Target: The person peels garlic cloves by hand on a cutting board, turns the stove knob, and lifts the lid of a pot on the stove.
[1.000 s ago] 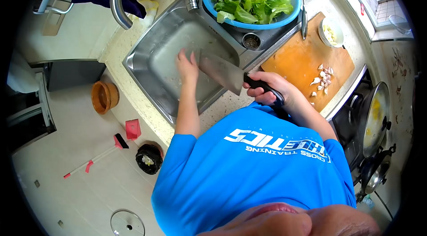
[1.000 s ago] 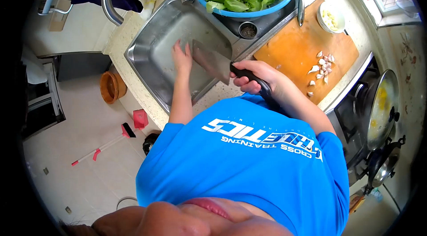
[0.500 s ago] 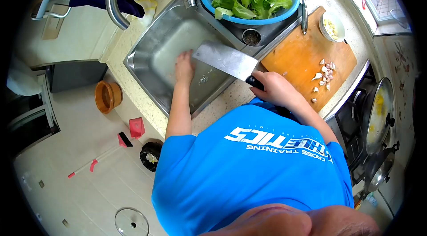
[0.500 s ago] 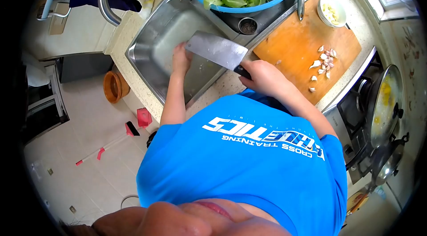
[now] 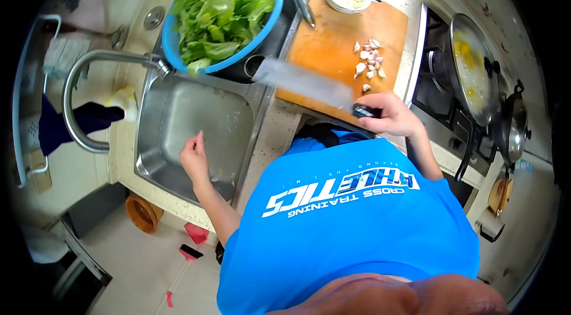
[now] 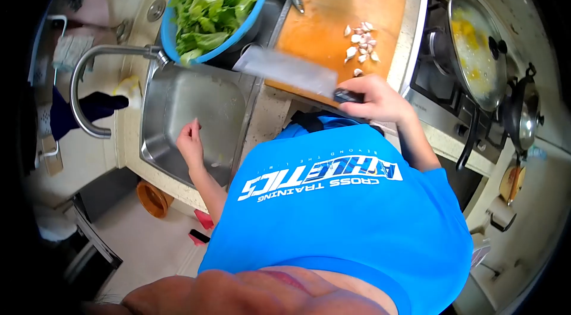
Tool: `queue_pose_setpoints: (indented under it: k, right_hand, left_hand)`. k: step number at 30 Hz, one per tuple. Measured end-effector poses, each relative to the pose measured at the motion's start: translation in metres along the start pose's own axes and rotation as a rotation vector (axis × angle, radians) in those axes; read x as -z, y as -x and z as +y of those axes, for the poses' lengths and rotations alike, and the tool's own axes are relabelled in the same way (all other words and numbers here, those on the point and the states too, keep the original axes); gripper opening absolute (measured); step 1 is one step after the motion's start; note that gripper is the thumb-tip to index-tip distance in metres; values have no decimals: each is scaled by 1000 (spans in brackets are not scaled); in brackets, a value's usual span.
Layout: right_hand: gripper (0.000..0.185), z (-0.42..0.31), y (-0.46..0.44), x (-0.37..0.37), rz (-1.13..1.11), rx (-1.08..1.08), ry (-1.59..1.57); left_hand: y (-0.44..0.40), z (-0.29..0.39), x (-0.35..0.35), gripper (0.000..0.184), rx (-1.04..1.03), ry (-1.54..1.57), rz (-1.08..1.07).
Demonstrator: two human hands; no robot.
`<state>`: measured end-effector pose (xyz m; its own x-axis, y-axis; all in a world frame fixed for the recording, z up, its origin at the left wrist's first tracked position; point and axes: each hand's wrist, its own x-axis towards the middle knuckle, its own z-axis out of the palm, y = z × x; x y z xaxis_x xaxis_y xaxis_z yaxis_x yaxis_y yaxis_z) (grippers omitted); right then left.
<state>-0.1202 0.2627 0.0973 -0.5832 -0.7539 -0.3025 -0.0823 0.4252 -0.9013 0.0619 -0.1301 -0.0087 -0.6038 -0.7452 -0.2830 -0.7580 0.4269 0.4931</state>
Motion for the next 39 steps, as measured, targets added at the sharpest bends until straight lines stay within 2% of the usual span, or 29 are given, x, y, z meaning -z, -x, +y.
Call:
queue_pose_setpoints:
  k: [2,4,5,6,8,9,10,12,14,16,17,18,20,25,28,30,32,34,36,38,39]
  right_hand:
    - [17,11,27,9,256,-176,-153]
    - [20,39,42,11,524,-231,-222]
    - [20,51,44,13,633,-265,-164]
    - [21,64,43,16,742,-299,-108]
    - [24,88,38,25,898,-313,218]
    - [27,97,34,32,940,-293,386]
    - [28,94,30,36,977,-302,493]
    - [29,109,19,42,1053,-258,555]
    - [28,115,9,45,1011,-293,573]
    - [29,121,1,44,1045,-270,603]
    - [28,122,-1,43,1094,-218,579]
    - [29,121,-2,42,1096,-223,585]
    - [29,121,-4,40,1103,-238,620]
    - [26,119,-7,37,1077,-258,645]
    - [28,119,-12,37,1075,-200,685]
    - [28,117,-17,38,1079,-181,681]
    - [29,114,-15,38,1108,-188,697]
    - [29,106,-3,34,1189,-84,661]
    - [26,99,16,23,1246,-104,620]
    - [23,86,48,9,1093,-214,324]
    - [20,97,62,-1,1106,-162,313]
  left_hand:
    - [11,19,-9,24,-305,341,27]
    - [17,51,-22,21,-383,528,-137]
    - [24,77,-28,20,-434,607,-195]
    - [27,103,-31,20,-531,554,-251]
    - [27,148,-55,19,-724,496,-308]
    - [26,168,-73,18,-778,555,-328]
    - [24,190,-86,16,-869,487,-365]
    - [24,229,-118,15,-1041,431,-376]
    - [20,254,-149,17,-1154,416,-415]
    - [26,279,-180,23,-1261,337,-271]
    - [30,288,-183,23,-1208,265,-366]
    - [33,294,-186,23,-1250,274,-389]
    - [33,297,-190,21,-1343,108,-296]
    - [18,283,-194,14,-1420,204,-262]
    - [18,274,-185,12,-1386,260,-258]
    - [17,267,-176,15,-1276,348,-377]
    - [21,261,-168,15,-1261,386,-376]
    - [24,255,-162,14,-1127,529,-417]
    - [28,252,-153,12,-1106,565,-453]
    - [31,249,-143,11,-1040,614,-514]
    - [31,247,-138,11,-1035,608,-556]
